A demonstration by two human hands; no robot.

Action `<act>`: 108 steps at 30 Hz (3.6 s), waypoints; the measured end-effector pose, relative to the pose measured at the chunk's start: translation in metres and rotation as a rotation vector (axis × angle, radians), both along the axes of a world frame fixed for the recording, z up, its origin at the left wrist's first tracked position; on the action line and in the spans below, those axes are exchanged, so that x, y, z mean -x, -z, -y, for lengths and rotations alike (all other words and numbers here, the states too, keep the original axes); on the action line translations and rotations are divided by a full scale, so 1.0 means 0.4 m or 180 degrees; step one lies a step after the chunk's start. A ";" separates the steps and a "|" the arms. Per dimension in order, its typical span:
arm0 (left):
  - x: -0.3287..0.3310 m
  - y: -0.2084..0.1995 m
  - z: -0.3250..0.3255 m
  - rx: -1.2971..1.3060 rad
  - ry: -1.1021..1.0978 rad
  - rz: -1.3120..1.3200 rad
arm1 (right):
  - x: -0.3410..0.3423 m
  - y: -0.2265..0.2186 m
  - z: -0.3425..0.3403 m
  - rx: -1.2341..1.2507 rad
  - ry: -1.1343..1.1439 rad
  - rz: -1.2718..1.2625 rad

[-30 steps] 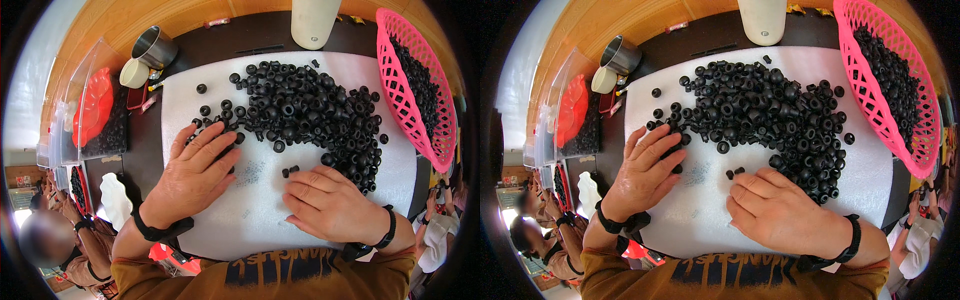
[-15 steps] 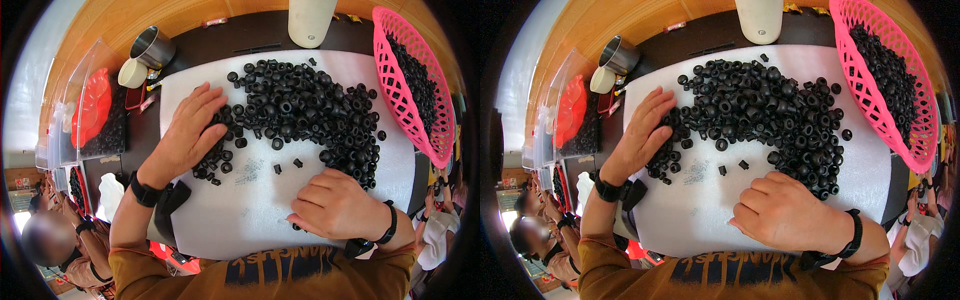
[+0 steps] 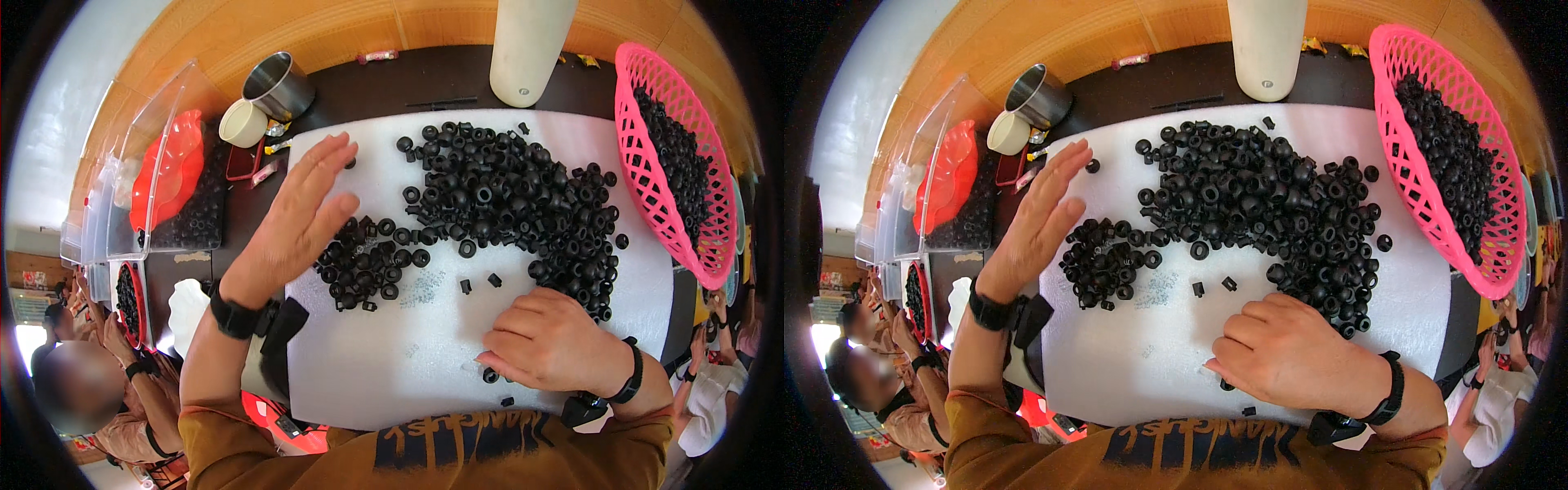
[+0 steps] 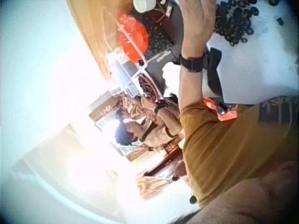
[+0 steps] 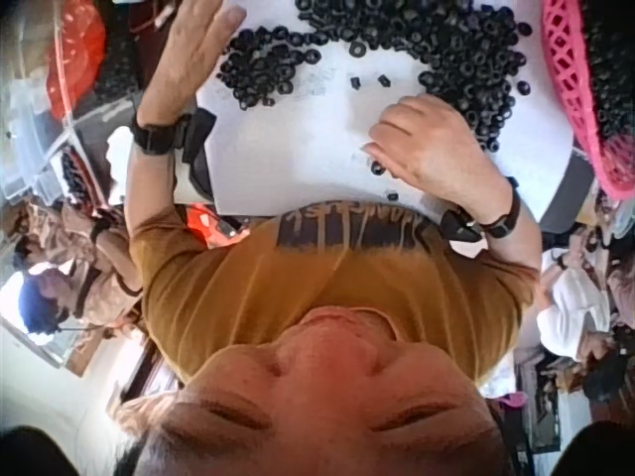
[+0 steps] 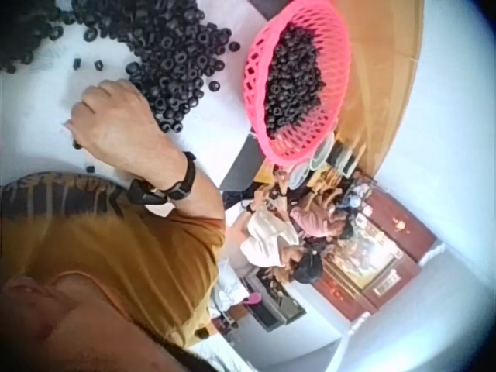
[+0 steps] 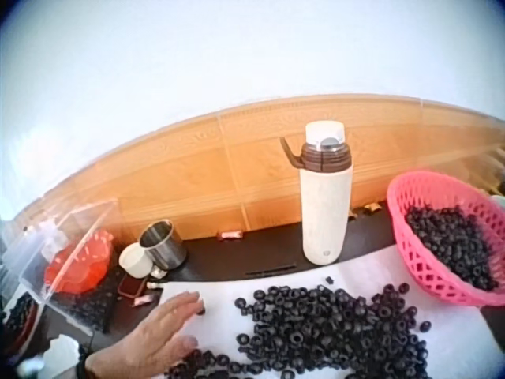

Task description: Assembling small black plastic components by hand on a white workstation surface.

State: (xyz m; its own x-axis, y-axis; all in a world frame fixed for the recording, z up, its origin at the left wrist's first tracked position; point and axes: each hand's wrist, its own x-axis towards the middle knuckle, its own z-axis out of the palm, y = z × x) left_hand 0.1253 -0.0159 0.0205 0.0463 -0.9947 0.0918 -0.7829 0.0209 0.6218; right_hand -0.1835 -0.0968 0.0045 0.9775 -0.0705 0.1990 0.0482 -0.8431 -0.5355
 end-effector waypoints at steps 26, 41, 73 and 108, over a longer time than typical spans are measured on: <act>0.207 0.023 -0.041 0.0309 0.0753 0.1389 | -0.017 -0.003 -0.007 0.0024 0.0482 0.0564; 0.265 0.033 -0.016 0.0482 0.0551 0.1601 | -0.005 0.012 0.014 -0.0543 0.1054 0.1033; 0.296 0.002 -0.109 0.0597 0.0215 -0.0999 | 0.033 -0.018 -0.002 0.0019 0.0269 -0.0106; 0.340 -0.053 -0.013 0.1075 0.0779 -0.0818 | 0.025 -0.026 0.019 -0.6263 0.0948 0.0517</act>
State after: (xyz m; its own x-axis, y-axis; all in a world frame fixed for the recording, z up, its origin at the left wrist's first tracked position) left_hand -0.0108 -0.0107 0.0417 -0.1216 -0.8958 0.4274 -0.5520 0.4189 0.7210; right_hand -0.1935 -0.1046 0.0148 0.8799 -0.3902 -0.2711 0.1781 0.7999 -0.5731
